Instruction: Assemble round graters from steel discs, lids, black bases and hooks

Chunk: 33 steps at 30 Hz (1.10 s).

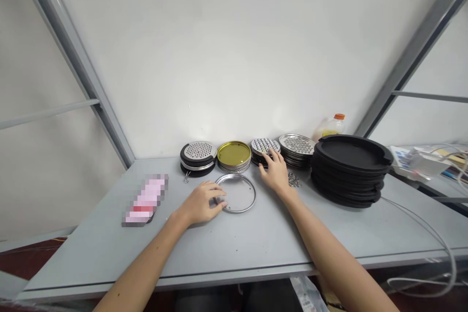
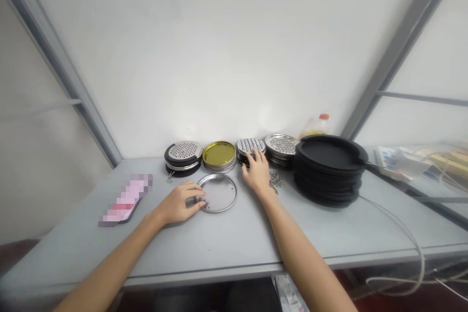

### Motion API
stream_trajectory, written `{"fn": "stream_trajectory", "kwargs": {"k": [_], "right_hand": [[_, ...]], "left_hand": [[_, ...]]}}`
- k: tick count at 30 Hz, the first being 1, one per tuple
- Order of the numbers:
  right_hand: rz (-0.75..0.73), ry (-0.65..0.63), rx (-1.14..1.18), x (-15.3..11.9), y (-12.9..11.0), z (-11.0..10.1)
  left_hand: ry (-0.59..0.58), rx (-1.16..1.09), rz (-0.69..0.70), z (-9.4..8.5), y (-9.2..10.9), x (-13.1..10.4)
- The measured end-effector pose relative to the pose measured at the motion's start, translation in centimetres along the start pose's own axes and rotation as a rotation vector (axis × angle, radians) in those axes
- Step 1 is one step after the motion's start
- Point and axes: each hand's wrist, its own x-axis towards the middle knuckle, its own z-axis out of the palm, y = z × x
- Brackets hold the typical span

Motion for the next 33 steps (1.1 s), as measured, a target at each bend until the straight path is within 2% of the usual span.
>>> {"fn": "stream_trajectory", "kwargs": {"k": [6, 17, 25, 29, 33], "right_hand": [[-0.022, -0.065, -0.069, -0.1, -0.3, -0.1], [-0.003, -0.057, -0.09, 0.1, -0.4, -0.4], [0.038, 0.023, -0.052, 0.9, 0.3, -0.7], [0.061, 0.118, -0.021, 1.5, 0.1, -2.0], [0.011, 0.237, 0.1, 1.7, -1.0, -3.9]], "left_hand": [[-0.018, -0.007, -0.019, 0.0, 0.1, 0.0], [-0.012, -0.004, -0.035, 0.0, 0.1, 0.0], [-0.038, -0.007, -0.061, -0.2, 0.2, 0.1], [-0.051, -0.016, -0.071, -0.4, 0.4, 0.1], [-0.05, 0.004, -0.089, -0.2, 0.2, 0.1]]}}
